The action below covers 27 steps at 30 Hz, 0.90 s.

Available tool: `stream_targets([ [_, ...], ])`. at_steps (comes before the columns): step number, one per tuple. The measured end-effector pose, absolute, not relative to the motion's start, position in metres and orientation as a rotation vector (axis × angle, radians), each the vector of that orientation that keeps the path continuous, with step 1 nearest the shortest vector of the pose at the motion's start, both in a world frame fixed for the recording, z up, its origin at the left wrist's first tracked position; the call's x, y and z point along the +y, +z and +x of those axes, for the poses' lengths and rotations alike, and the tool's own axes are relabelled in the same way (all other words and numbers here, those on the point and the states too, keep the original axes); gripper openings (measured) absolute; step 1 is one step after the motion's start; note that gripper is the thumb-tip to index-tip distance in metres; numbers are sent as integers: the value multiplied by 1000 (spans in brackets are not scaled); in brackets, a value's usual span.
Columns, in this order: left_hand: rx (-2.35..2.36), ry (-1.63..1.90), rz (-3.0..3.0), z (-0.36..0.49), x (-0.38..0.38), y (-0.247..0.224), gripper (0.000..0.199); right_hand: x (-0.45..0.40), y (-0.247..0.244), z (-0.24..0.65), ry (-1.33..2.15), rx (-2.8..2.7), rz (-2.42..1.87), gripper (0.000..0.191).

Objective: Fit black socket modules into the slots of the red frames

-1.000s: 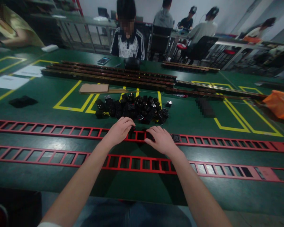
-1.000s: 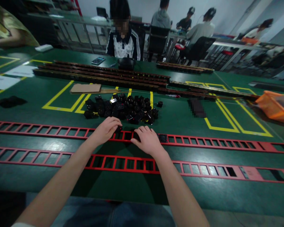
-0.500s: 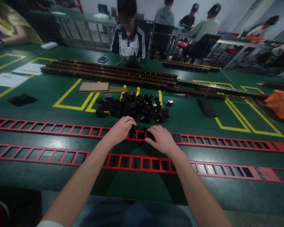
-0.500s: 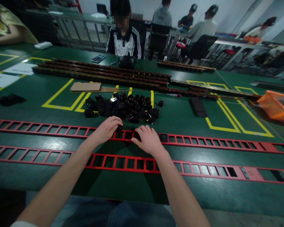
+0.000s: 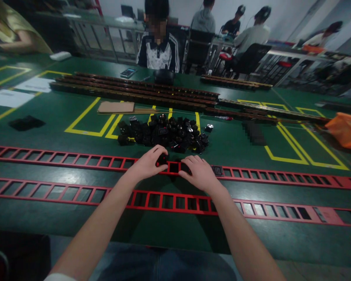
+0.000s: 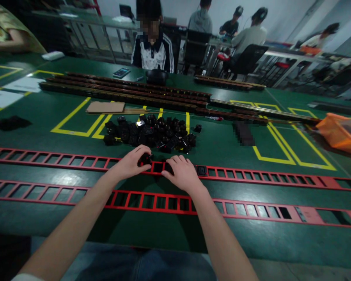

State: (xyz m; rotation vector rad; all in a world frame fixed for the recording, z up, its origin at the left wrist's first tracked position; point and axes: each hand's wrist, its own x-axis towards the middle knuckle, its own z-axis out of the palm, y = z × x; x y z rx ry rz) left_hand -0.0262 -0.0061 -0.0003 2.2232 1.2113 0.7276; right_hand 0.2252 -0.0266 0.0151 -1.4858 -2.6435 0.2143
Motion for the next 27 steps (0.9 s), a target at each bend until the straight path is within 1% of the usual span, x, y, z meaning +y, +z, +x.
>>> stream_targets([
  [4, 1256, 735, 2219, -25, -6, -3, 29, -27, 17, 225, 221, -2641, -1494, 43],
  [11, 1165, 884, 2314, -26, -8, 1, 24, -28, 18, 224, 218, -2641, -1505, 43],
  [14, 1139, 932, 2326, -26, -7, 1, 29, -28, 18, 224, 214, -2639, -1505, 43],
  [18, 1166, 953, 2310, -27, -8, 1, 47, -28, 19, 224, 215, -2649, -1505, 43],
  [20, 1180, 949, 2304, -27, -8, 1, 52, -28, 19, 224, 214, -2650, -1504, 43],
  [23, 1183, 917, 2307, -26, -10, 2, 52, -27, 19, 224, 215, -2653, -1499, 43],
  [27, 1180, 852, 2296, -25, -10, 2, 48, -28, 18, 224, 209, -2648, -1498, 43],
])
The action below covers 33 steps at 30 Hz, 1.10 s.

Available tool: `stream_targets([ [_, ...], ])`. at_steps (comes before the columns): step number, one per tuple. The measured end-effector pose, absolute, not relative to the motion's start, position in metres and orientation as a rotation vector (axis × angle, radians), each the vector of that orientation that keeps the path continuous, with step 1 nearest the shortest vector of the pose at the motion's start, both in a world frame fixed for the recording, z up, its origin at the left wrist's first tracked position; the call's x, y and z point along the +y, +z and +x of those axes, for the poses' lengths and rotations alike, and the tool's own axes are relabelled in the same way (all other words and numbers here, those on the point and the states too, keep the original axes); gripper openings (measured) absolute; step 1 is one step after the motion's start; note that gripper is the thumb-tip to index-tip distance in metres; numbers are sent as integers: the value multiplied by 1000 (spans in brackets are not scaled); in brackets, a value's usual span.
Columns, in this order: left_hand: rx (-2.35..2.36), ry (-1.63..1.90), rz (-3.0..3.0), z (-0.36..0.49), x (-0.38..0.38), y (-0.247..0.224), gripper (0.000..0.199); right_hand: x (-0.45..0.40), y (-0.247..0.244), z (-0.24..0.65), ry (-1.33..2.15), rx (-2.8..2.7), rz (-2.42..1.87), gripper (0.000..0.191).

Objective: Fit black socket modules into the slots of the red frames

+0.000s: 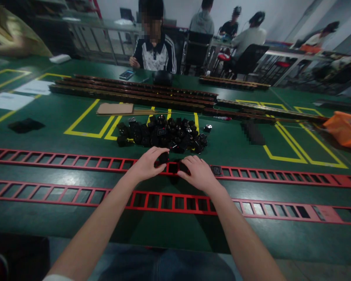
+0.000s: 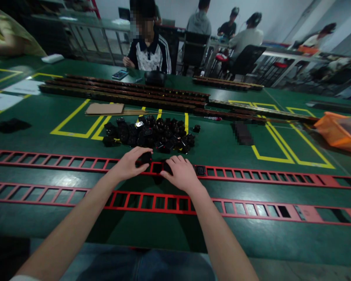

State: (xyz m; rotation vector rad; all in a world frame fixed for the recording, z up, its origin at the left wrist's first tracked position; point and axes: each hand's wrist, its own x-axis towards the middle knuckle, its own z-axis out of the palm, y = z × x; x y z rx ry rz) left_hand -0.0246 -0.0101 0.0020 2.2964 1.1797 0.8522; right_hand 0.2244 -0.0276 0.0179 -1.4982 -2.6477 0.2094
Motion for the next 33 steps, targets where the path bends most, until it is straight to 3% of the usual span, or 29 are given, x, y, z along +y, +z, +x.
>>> stream_targets([
  [6, 1164, 721, 2249, -21, -10, 0, 43, -27, 16, 224, 210, -2646, -1507, 42],
  [15, 1148, 789, 2255, -23, -10, 0, 41, -28, 17, 225, 199, -2645, -1487, 42],
  [29, 1236, 799, 2296, -24, -11, 0, 67, -27, 17, 225, 205, -2637, -1501, 39],
  [33, 1221, 800, 2399, -25, -10, 2, 64, -27, 17, 224, 205, -2636, -1511, 39],
])
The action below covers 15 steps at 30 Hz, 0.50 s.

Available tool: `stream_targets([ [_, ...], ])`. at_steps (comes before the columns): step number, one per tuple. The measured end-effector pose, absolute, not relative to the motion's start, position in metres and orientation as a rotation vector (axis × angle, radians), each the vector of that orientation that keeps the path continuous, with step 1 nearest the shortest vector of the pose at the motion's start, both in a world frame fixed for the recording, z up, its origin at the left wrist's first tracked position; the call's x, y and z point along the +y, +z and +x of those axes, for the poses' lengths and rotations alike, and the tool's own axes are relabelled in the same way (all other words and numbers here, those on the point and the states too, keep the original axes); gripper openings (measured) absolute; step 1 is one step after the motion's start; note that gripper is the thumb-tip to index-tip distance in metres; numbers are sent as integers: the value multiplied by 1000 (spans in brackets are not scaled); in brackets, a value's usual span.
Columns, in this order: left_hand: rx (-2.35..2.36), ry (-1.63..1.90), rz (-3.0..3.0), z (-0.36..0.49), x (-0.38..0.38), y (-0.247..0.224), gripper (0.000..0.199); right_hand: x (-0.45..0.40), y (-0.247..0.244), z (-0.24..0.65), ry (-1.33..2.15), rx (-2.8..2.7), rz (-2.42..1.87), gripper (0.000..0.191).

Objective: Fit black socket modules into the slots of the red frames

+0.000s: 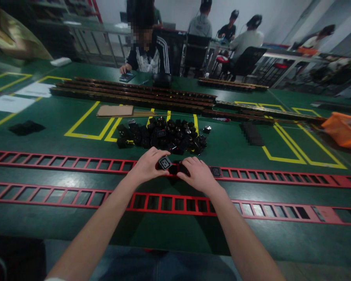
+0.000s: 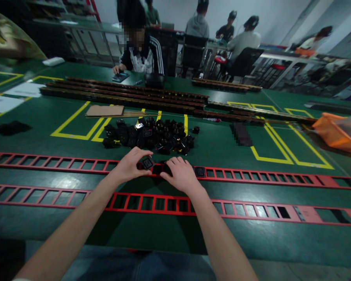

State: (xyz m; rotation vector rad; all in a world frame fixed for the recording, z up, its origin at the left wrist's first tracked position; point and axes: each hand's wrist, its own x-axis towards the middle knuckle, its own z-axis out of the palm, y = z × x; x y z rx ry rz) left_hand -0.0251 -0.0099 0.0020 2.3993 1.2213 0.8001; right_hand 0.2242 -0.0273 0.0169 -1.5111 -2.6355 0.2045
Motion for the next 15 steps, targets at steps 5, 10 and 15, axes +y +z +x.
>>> stream_targets([
  [5, 1207, 842, 2460, -25, -9, 6, 55, -27, 18, 224, 205, -2640, -1507, 40],
  [10, 1229, 851, 2523, -23, -9, 7, 37, -28, 18, 224, 203, -2639, -1507, 42],
  [15, 1280, 791, 2622, -23, -10, 9, 32, -28, 16, 225, 207, -2636, -1496, 44],
])
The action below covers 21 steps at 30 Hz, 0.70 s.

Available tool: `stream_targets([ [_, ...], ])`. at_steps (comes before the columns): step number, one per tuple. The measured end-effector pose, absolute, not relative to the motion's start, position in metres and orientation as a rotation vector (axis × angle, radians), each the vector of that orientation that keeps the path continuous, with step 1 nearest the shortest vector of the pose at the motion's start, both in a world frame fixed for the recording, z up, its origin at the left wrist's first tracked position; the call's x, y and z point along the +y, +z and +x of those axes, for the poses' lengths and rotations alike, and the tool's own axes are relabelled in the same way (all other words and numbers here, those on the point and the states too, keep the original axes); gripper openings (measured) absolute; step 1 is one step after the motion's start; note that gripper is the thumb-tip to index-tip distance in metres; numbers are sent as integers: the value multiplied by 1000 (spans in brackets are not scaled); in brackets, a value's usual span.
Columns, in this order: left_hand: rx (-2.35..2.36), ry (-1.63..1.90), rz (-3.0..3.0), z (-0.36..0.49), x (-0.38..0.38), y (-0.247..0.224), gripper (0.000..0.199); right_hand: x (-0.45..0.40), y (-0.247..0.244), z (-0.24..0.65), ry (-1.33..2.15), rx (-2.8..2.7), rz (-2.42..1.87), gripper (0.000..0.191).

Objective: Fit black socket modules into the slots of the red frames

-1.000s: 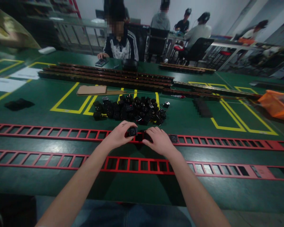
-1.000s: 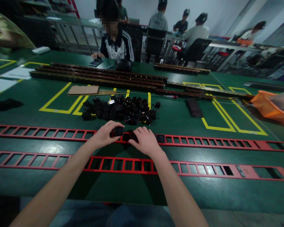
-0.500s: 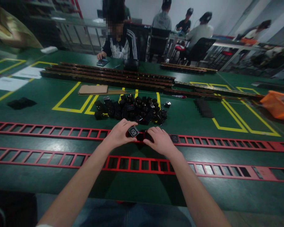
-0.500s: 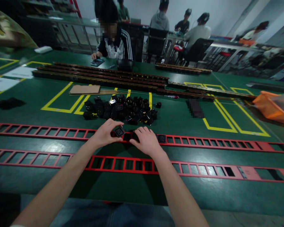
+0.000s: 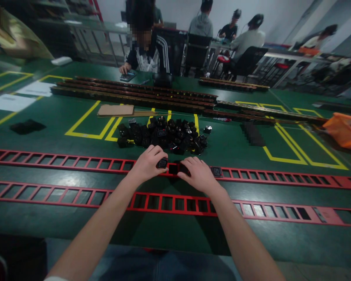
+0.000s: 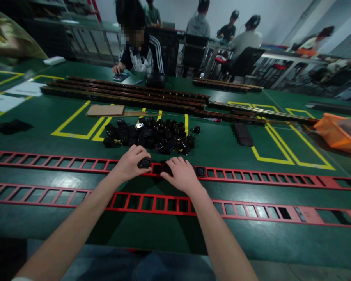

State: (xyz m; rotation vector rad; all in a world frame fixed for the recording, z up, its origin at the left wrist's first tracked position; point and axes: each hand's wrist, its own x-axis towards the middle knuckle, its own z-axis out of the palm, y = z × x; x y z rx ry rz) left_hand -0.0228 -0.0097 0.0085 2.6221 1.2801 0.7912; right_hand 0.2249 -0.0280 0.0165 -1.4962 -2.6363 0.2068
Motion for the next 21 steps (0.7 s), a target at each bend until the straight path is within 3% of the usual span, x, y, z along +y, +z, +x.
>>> stream_targets([
  [21, 1320, 963, 2539, -23, -11, 9, 28, -27, 16, 225, 206, -2639, -1496, 43],
])
